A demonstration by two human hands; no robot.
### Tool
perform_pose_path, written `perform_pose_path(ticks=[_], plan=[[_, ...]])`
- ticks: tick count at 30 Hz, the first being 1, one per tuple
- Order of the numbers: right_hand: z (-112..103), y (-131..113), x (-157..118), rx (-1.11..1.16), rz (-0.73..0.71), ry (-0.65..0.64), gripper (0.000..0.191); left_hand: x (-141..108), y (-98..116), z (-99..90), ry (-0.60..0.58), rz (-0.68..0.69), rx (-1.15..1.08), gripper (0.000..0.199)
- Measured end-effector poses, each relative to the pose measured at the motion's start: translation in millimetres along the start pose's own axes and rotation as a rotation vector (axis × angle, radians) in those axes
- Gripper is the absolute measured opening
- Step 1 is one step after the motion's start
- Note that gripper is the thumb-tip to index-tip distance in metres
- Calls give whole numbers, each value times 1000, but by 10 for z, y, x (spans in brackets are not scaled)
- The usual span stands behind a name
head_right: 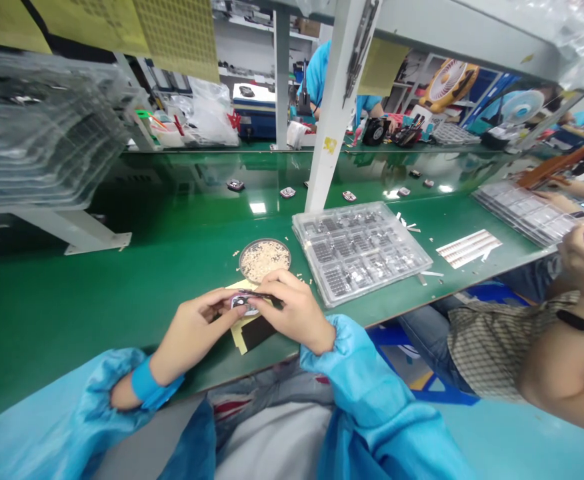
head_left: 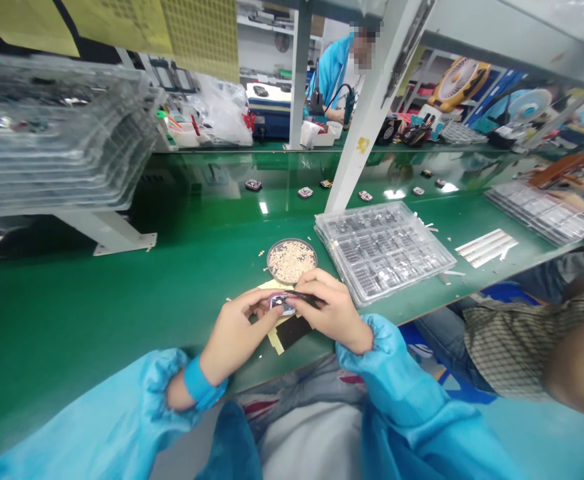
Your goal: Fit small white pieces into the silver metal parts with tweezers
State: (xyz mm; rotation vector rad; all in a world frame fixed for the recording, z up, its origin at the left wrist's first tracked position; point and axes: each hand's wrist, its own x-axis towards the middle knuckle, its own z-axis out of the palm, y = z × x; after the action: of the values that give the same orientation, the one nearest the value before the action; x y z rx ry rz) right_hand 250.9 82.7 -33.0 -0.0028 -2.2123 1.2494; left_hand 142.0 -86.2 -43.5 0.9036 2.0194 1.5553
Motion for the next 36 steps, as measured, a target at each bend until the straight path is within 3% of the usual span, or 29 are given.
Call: perform_pose_path(ticks=[4,11,14,17,23,27,30,36], plan=[[0,14,-20,13,30,-26,10,7,1,5,-3,-25,-27,27],[91,-26,-46,394,445,52,21,-6,82,-2,-5,-35,-113,27],[129,-43,-42,502,510,73,23,0,82,-3,0,-4,-100,26],[162,-62,-32,519,451,121,20,11,80,-17,22,95,-18,21],[171,-103,-13,490,193,193,12,5,99,-59,81,314,112,19],[91,-106,8,250,36,234,7,15,97,-59,98,366,168,21],[45,-82,24,60,-87,153,11,22,106,-52,106,384,194,23],[48,5,16,-103,-154,77,13,15,132,-46,128,347,248,23]])
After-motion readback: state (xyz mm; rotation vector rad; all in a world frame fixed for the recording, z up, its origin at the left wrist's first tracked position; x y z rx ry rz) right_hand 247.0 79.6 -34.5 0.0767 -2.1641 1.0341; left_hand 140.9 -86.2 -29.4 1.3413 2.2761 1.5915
